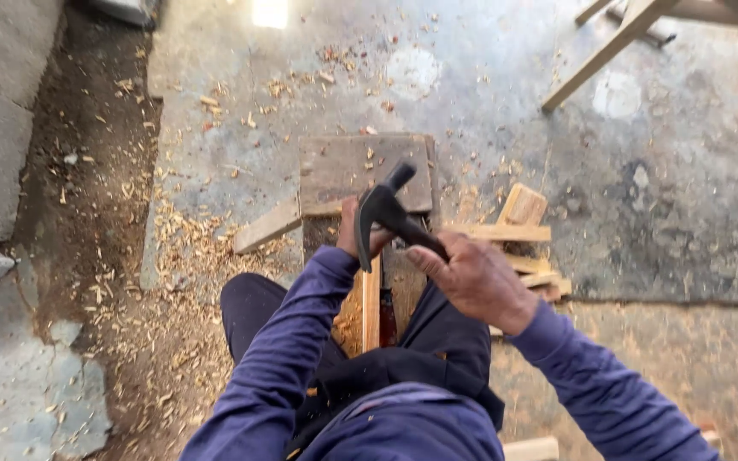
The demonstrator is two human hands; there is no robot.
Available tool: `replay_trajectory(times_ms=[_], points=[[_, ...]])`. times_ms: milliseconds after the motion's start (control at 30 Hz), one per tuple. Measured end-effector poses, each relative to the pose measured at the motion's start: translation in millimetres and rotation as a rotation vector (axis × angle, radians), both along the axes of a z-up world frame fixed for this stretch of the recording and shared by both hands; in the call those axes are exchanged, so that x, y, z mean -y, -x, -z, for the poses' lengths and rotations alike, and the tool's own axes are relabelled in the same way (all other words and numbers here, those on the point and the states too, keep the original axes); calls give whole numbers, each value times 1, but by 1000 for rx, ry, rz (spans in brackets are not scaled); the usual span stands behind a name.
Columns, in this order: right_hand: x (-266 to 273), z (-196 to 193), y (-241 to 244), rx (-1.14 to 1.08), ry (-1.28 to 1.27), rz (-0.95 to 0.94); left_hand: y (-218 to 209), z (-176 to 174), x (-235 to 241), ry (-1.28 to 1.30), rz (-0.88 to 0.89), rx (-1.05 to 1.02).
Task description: The person sits cross-legged on the ground and uses a hammer to strike a chisel, carving a groove into a piece of wood clamped to a small wooden stool. The person repeatedly adjusts the chisel and strikes it to deepen the cut.
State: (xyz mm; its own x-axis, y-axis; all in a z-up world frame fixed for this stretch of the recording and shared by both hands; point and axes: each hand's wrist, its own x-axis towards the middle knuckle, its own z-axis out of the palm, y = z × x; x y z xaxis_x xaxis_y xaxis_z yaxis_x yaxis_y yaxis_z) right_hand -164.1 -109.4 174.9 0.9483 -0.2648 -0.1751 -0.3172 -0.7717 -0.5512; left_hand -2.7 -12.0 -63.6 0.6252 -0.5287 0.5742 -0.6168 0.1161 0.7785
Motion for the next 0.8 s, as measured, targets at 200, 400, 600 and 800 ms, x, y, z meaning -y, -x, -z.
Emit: replay_trajectory(times_ms=[200,400,600,800], points=[[4,31,7,-64,-11,19,4,-2,-3,26,101,-191],[-3,37,5,-66,38,14,4,-25,-7,102,105,-206],[-5,34,13,50,-83,18,-3,-26,-9,102,138,-153],[-1,29,4,-2,66,15,-10,4,0,31,84,-28]])
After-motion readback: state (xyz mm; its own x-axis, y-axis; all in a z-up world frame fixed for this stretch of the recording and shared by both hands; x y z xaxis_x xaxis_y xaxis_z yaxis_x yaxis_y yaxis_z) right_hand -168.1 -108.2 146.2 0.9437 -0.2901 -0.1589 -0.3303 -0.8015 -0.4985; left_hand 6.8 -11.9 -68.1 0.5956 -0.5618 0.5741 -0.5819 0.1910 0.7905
